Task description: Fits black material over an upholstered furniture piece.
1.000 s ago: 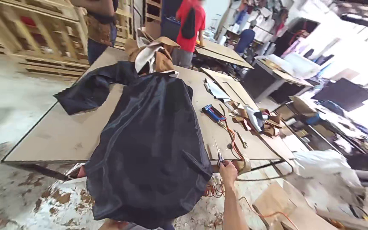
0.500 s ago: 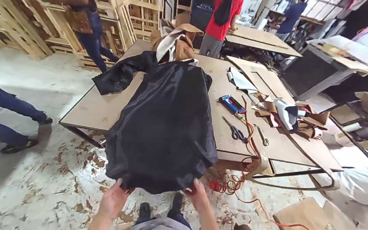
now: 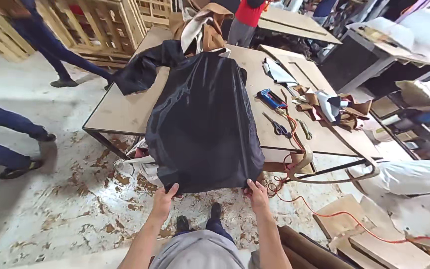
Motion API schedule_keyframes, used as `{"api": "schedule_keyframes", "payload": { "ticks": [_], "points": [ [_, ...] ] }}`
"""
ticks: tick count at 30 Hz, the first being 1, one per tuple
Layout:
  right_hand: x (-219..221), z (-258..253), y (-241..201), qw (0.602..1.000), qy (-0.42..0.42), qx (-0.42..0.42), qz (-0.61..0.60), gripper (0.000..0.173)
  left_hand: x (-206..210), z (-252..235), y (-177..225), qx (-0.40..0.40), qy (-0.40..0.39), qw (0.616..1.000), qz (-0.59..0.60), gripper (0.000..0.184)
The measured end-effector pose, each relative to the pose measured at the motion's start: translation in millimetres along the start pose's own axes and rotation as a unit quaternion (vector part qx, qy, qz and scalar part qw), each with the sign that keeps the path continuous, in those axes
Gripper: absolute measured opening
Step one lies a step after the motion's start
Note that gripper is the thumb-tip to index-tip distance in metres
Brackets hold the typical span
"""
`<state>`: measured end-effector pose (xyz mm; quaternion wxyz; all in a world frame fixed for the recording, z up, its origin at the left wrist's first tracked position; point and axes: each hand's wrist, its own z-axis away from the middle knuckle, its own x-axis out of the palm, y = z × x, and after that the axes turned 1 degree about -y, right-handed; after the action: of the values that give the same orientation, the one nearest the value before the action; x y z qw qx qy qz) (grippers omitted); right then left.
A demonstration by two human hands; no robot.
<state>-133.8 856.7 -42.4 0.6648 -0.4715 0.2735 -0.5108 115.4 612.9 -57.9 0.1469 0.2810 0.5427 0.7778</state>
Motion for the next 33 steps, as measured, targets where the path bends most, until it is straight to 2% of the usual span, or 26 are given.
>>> {"api": "schedule_keyframes", "payload": {
  "ticks": [5,9,10,12,14,15,17,20,23,25,28,31,33],
  "points": [
    [6.5,-1.8,30.1,0.999,0.023,-0.027,-0.038,0.021,-6.8,-4.1,-20.0,-0.015,0.004,1.0,-0.015,0.02],
    [25.7,-10.5,29.6,0.991,0.09,-0.015,-0.102,0.021,1.2,-11.1,-24.1,-0.018,0.024,0.999,-0.013,0.018],
    [30.2,-11.2,28.7,0.989,0.1,-0.001,-0.106,0.024,1.5,-11.8,-24.5,-0.023,0.021,1.0,-0.005,0.02],
    [41.4,-4.1,31.1,0.991,0.098,0.046,-0.084,0.044,0.5,-11.1,-24.2,-0.037,0.004,0.999,0.02,0.024],
    [58.0,9.5,35.6,0.993,0.056,0.091,-0.05,0.061,2.3,-13.2,-22.5,-0.054,-0.009,0.998,0.042,0.03],
    [67.9,15.9,38.3,0.993,0.032,0.107,-0.041,0.063,5.0,-14.8,-20.4,-0.066,-0.011,0.997,0.048,0.032],
    [87.6,22.3,38.8,0.991,0.002,0.129,-0.037,0.06,12.1,-18.8,-13.7,-0.103,-0.01,0.993,0.06,0.037],
    [101.3,23.3,37.2,0.986,0.018,0.131,-0.097,0.053,21.0,-22.8,-6.2,-0.147,0.01,0.979,0.138,0.038],
    [103.8,22.3,40.4,0.972,0.012,0.117,-0.205,0.038,35.6,-19.8,3.9,-0.128,0.036,0.964,0.231,0.033],
    [105.6,20.7,38.2,0.963,0.023,0.095,-0.249,0.03,49.5,-15.6,9.7,-0.117,0.05,0.961,0.245,0.029],
    [103.0,4.2,19.5,0.971,0.044,0.059,-0.226,0.033,77.3,-23.2,21.9,-0.095,0.023,0.968,0.23,0.031],
    [90.5,-18.5,3.2,0.976,0.074,0.071,-0.19,0.042,102.8,-40.1,21.1,-0.083,-0.023,0.975,0.204,0.036],
    [82.9,-24.9,-1.6,0.985,0.079,0.066,-0.139,0.038,110.4,-48.9,16.6,-0.081,-0.038,0.98,0.178,0.036]
  ]
}}
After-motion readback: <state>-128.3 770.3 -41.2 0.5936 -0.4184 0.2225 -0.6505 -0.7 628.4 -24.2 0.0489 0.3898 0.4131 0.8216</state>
